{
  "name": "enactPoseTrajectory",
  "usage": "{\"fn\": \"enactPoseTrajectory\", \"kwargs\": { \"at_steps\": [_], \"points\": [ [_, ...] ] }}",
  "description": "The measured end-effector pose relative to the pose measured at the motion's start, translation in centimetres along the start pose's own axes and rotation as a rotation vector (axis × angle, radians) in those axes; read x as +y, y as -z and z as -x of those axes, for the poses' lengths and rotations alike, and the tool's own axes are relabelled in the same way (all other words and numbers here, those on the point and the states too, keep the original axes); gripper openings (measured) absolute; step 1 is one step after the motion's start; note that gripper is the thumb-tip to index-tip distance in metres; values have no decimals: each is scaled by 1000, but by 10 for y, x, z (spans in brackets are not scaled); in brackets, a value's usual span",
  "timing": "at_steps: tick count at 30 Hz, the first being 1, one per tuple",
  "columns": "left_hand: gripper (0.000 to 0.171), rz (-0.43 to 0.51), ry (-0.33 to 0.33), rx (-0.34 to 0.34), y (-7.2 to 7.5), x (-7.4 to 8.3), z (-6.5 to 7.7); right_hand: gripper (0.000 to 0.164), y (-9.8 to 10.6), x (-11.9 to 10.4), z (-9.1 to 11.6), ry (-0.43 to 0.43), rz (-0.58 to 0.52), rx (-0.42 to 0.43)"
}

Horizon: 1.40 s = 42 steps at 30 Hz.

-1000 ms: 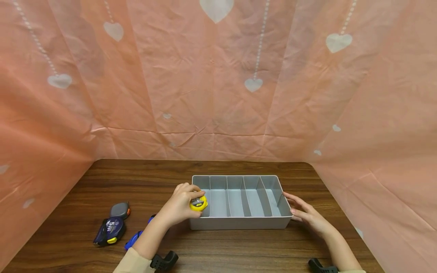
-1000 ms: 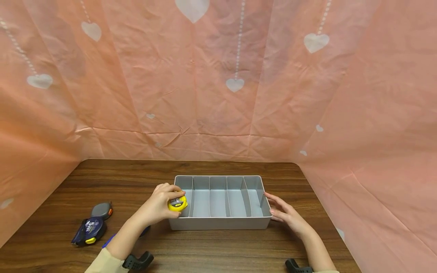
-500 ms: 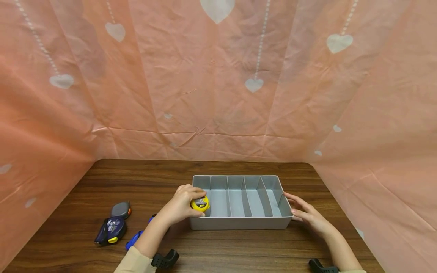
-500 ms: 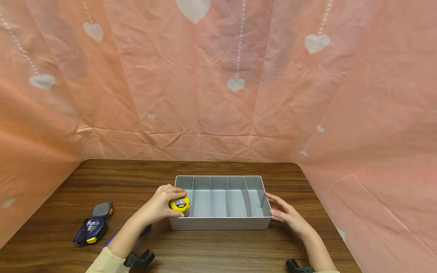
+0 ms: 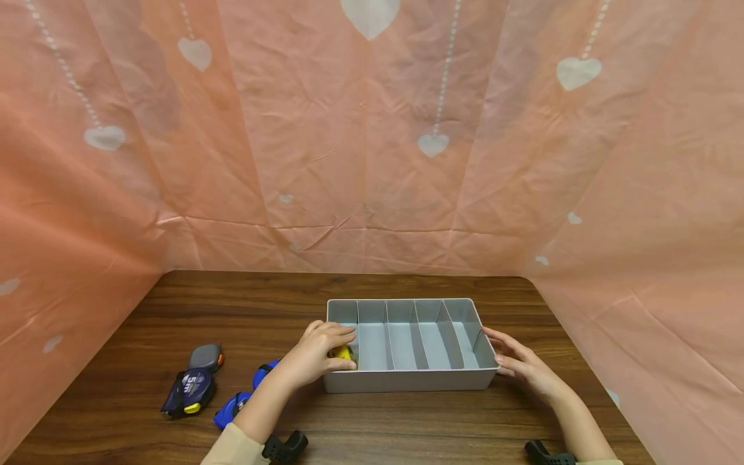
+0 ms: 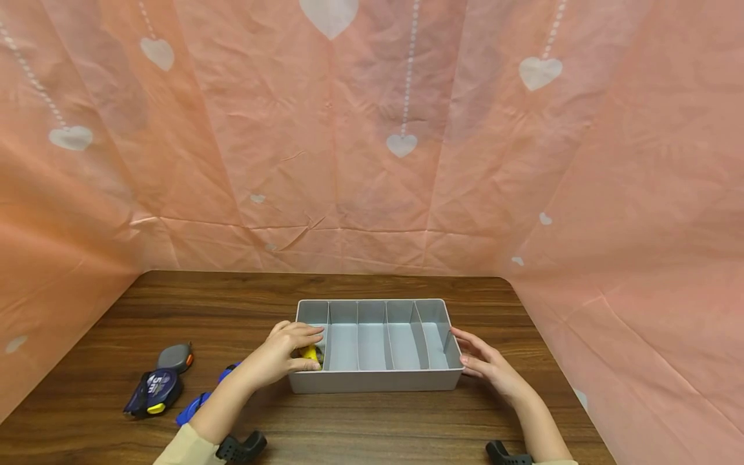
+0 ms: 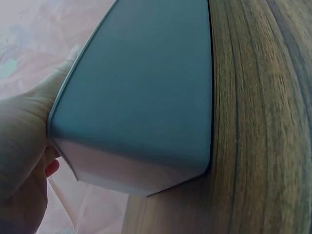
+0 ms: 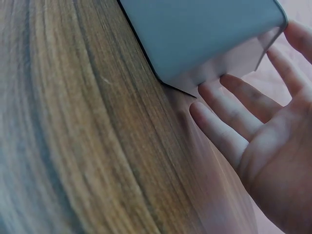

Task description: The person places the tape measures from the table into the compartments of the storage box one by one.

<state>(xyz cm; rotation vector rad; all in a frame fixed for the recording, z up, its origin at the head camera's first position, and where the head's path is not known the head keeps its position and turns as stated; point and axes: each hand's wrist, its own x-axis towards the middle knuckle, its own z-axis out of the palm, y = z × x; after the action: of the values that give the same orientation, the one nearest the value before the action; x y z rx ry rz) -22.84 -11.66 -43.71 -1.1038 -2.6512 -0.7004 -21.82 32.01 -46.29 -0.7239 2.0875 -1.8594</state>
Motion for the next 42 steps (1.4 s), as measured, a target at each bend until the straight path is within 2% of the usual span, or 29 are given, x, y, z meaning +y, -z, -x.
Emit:
{"fn": "enactPoseTrajectory", "kwargs": {
  "at_steps": [3,13,21,25,29,35,42],
  "points": [
    [59,19,14,-4,0,0,2,51,0,-1,1,-2,-2,11],
    [56,4,4,50,3,-3,8,51,-3,-1,1,1,-15,15],
    [56,-5,18,59,9,-3,13,50,-2,-1,2,45,-13,-11],
    [55,-10,17,57,11,-4,16,50,-3,0,2,19,-11,0],
    [55,14,22,51,16,-5,19,51,-4,0,3,5,-13,7],
    [57,57,29,64,25,-5,24,50,-5,-1,3,40,-24,-7],
    [66,43,27,98,34,-8,32,50,-4,0,3,28,-23,4]
  ]
}}
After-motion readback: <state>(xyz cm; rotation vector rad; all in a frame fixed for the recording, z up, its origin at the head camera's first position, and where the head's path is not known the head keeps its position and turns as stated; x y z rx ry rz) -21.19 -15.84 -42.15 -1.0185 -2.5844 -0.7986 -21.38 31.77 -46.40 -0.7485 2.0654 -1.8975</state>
